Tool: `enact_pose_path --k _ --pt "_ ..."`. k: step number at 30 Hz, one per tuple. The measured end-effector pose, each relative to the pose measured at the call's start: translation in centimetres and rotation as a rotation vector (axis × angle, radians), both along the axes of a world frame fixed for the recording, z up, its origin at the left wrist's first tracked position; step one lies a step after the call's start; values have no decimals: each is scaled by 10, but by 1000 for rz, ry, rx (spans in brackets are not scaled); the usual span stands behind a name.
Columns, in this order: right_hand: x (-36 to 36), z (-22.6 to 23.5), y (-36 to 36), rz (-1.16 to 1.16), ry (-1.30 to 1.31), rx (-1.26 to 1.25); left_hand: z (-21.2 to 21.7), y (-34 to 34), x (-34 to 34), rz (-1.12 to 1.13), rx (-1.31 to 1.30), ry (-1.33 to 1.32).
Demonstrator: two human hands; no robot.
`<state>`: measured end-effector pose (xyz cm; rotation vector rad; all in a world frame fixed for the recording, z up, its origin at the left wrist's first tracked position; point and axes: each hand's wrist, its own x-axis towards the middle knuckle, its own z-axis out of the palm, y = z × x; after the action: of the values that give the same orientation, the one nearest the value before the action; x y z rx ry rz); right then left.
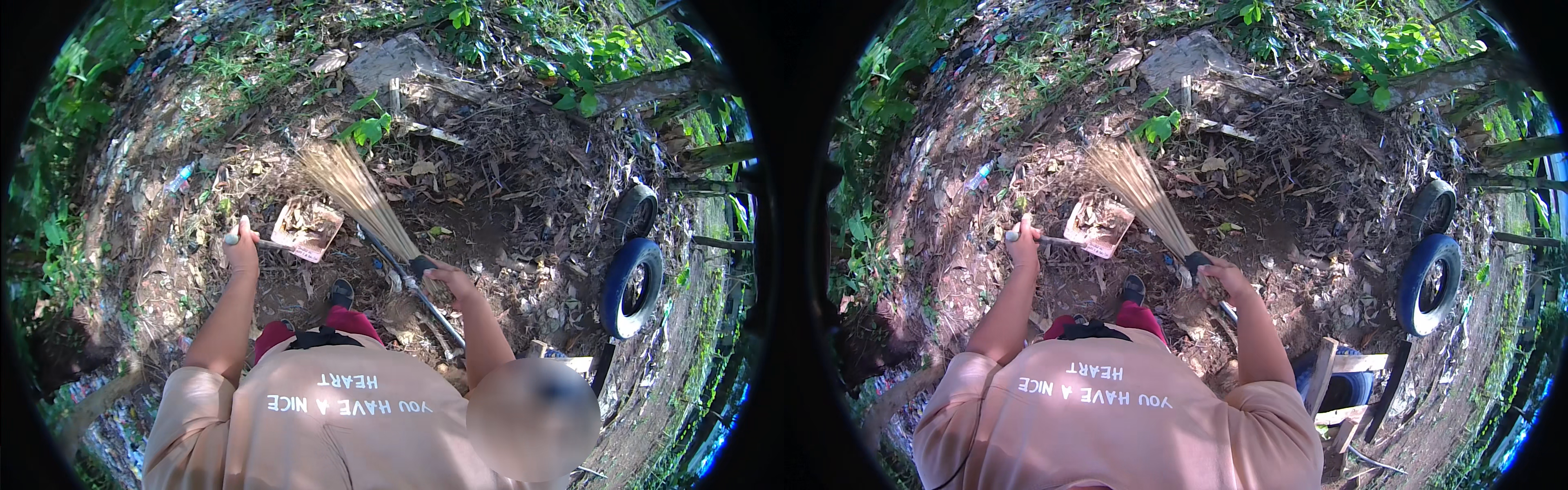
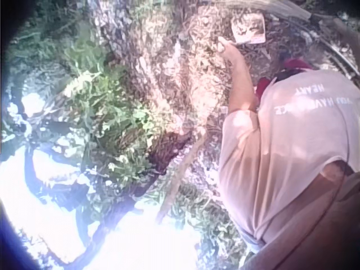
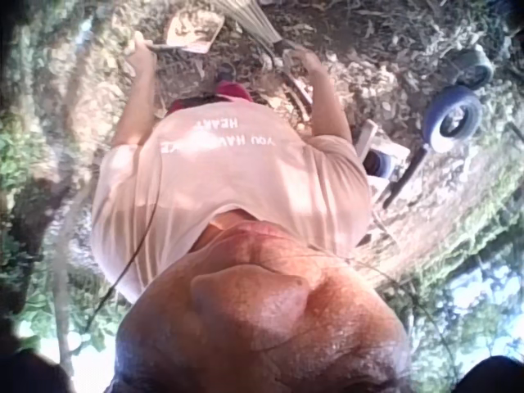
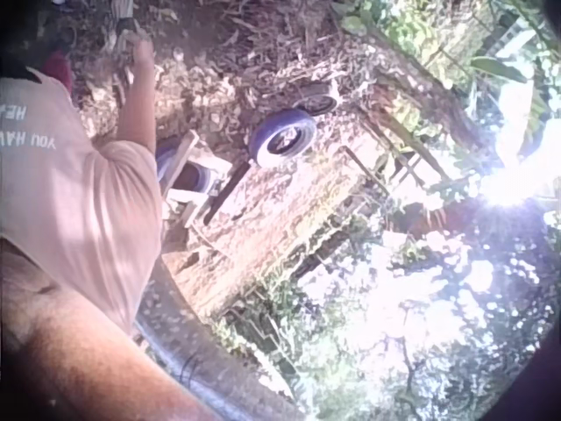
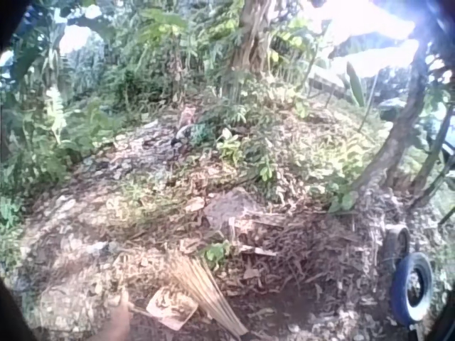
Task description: The person sweeps dry leaves and debris on a dirt ground using a traditional broom and a dustpan. They repeatedly sweep small piles into the dustpan and move across the area to collect more leaves.
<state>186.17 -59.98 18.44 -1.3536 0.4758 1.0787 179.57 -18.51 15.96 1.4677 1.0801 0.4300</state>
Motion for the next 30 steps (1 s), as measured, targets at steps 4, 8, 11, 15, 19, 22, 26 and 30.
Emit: enact_pose_path --k 4,8,11,15,19,22,26,30 --pt "26 13 -67 -211 -111 -151 3 3 9 38 -37 -32" --pt "75 -33 -84 -414 163 -319 3 3 9 26 1 -90" --pt "86 -89 -26 -151 205 -314 3 3 7 41 -24 -107" --pt "57 -100 55 47 166 -242 3 3 6 86 -47 -93" --pt "30 -44 36 138 106 -177 0 1 11 123 -106 -107" --pt "29 -11 -10 169 37 -76 -5 5 16 134 -65 -55" --pt "32 3 -61 -91 -85 -156 -17 20 13 100 -29 -125" --pt "60 -25 -58 -313 84 -264 -27 23 -8 91 40 -54"
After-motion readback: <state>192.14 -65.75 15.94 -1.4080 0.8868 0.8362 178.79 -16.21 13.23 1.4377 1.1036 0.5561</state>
